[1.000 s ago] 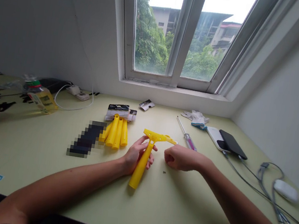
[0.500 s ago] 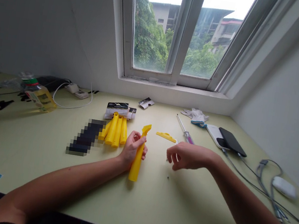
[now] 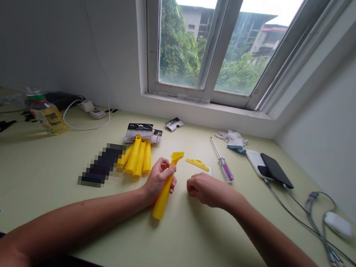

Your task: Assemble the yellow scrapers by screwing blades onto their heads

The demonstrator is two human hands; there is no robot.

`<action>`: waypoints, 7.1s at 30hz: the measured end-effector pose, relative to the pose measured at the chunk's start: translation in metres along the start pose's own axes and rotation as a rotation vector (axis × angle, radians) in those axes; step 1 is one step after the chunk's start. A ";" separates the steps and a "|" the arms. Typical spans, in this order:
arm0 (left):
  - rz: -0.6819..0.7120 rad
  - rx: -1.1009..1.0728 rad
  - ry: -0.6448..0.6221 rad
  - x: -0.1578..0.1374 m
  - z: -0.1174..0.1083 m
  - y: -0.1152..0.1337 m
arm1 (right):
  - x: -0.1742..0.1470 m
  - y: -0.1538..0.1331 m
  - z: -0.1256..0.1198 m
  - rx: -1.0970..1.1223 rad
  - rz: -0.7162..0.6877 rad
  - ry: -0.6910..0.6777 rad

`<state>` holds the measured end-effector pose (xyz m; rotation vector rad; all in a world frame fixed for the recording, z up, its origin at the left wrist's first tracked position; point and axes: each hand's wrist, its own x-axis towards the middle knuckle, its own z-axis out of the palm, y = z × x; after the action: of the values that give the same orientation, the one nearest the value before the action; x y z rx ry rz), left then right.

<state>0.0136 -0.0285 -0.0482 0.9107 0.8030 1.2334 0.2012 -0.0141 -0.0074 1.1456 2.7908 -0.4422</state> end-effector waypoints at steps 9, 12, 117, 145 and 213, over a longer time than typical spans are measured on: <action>-0.082 -0.055 0.010 0.001 0.000 0.000 | -0.013 0.046 -0.034 0.031 0.198 0.126; -0.100 -0.062 0.021 0.002 0.000 0.001 | -0.016 0.071 -0.038 0.018 0.329 0.037; -0.138 0.052 -0.266 -0.020 0.013 0.004 | 0.009 0.009 -0.057 0.704 -0.068 0.010; -0.047 0.002 -0.021 -0.009 0.007 0.000 | 0.014 0.035 -0.049 0.570 0.054 0.127; -0.064 -0.017 0.072 0.000 -0.001 0.001 | 0.021 -0.014 -0.029 0.038 -0.310 0.836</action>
<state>0.0127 -0.0280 -0.0476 0.8244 0.8713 1.2212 0.1770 -0.0011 0.0196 1.0808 3.7170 -0.0104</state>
